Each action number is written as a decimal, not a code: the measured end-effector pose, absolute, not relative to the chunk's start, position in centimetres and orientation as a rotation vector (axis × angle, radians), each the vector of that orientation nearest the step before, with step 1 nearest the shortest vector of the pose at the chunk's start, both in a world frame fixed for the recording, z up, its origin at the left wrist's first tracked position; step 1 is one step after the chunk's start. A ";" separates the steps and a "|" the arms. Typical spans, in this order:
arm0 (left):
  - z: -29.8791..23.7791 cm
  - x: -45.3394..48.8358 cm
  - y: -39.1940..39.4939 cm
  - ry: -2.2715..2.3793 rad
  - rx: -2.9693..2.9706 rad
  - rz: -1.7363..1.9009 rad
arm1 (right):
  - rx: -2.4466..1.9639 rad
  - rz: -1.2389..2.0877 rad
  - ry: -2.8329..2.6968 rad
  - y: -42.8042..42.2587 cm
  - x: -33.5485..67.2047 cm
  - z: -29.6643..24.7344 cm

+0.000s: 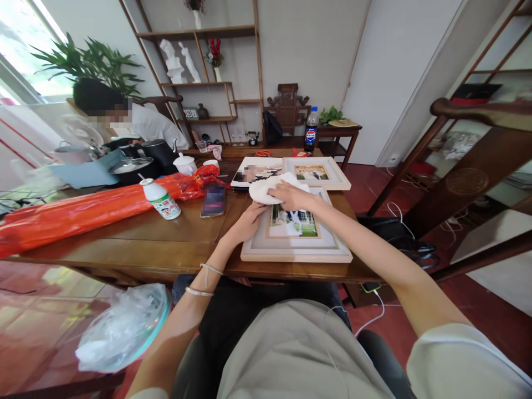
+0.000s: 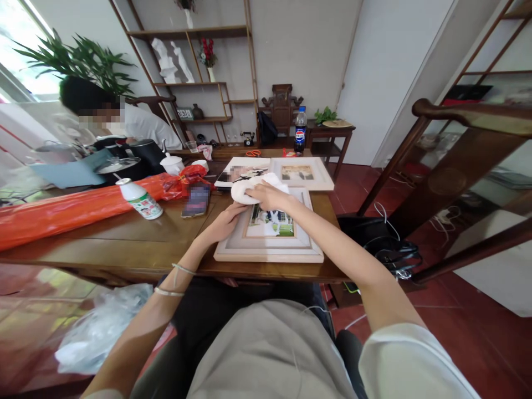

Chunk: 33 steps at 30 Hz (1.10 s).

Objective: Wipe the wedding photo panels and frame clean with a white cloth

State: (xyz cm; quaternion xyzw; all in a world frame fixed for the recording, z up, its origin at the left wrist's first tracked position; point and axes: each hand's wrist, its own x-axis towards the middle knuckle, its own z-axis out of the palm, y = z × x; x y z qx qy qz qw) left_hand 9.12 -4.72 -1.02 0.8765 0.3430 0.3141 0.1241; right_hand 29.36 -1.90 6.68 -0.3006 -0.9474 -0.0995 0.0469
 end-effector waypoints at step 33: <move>-1.1 9.0 -5.2 1.027 2.539 0.908 | -1.433 -0.326 -2.550 -11.8 37.1 6.0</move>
